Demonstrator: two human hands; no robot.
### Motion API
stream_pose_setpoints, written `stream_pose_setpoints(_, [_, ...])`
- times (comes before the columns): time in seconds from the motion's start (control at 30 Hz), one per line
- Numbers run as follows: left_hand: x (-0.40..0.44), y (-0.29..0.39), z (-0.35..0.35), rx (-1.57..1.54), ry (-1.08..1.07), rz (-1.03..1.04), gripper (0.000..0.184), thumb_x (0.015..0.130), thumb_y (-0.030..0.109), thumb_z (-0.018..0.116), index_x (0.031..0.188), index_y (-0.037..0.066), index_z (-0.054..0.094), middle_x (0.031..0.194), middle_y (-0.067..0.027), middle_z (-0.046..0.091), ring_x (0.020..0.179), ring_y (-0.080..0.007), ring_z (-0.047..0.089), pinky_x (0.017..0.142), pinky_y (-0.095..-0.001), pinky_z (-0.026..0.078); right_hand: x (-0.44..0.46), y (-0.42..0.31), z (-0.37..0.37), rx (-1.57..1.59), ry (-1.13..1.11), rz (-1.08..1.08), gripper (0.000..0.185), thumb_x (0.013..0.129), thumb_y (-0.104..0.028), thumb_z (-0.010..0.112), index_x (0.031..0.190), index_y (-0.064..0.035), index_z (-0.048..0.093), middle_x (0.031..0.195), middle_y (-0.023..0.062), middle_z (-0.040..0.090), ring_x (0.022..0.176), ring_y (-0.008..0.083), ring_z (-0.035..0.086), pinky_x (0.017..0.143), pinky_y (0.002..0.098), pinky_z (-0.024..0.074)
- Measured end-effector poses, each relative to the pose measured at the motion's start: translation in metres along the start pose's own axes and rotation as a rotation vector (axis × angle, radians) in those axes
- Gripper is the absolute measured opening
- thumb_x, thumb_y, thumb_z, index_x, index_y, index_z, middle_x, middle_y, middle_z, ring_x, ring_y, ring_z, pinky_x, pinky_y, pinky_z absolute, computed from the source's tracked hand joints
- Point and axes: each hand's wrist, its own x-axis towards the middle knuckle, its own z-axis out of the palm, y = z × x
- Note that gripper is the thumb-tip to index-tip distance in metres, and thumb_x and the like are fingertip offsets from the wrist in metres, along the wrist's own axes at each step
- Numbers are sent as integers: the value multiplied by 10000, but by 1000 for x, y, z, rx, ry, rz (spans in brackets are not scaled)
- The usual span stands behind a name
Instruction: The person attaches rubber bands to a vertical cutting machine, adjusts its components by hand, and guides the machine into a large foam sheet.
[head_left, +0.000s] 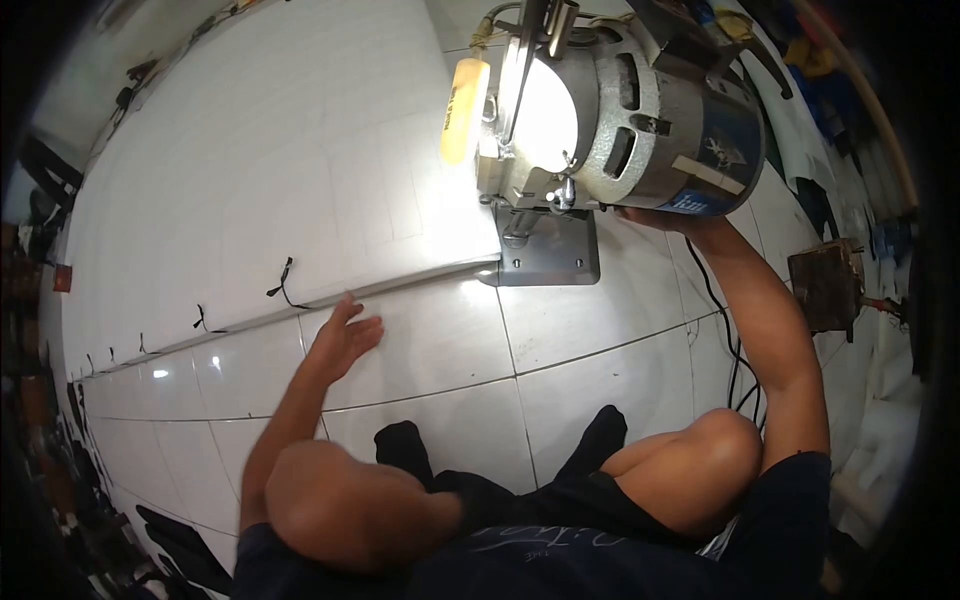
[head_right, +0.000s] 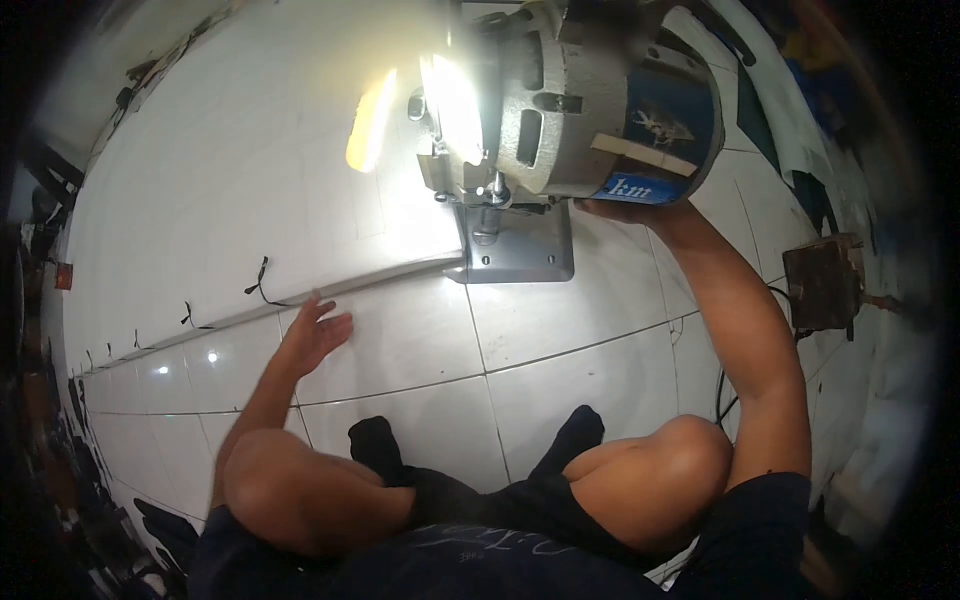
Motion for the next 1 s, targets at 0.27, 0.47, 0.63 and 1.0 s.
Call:
stream_pose_setpoints(0.27, [-69, 106, 52, 1622, -113, 868, 427, 865, 316, 699, 1153, 15, 606, 1065, -133, 618, 957, -234, 584, 859, -364, 485, 22, 2, -2, -144, 35, -82, 409, 879, -394, 559, 1183, -127, 498, 1210, 81, 532, 1130, 250, 510, 953, 466, 425])
stream_pose_setpoints(0.47, [16, 79, 104, 1774, -174, 1182, 727, 797, 513, 709, 1392, 163, 481, 1458, -216, 365, 1356, -415, 328, 1114, -539, 262, 28, -4, -3, -316, 94, -142, 446, 884, -408, 554, 1218, -125, 466, 1244, 82, 504, 1158, 247, 490, 973, 463, 414])
stream_pose_setpoints(0.63, [43, 58, 114, 1932, -155, 1268, 801, 769, 632, 670, 1424, 221, 461, 1509, -216, 306, 1409, -434, 243, 1145, -603, 120, 30, -8, -8, -456, 120, -192, 479, 888, -420, 550, 1247, -123, 439, 1272, 83, 481, 1182, 244, 473, 989, 460, 404])
stream_pose_setpoints(1.0, [56, 54, 108, 1861, -147, 1303, 792, 760, 636, 667, 1418, 239, 473, 1506, -210, 318, 1405, -437, 249, 1138, -608, 118, 29, -15, -11, -657, 132, -295, 552, 897, -446, 541, 1312, -119, 379, 1334, 86, 429, 1234, 239, 436, 1025, 453, 383])
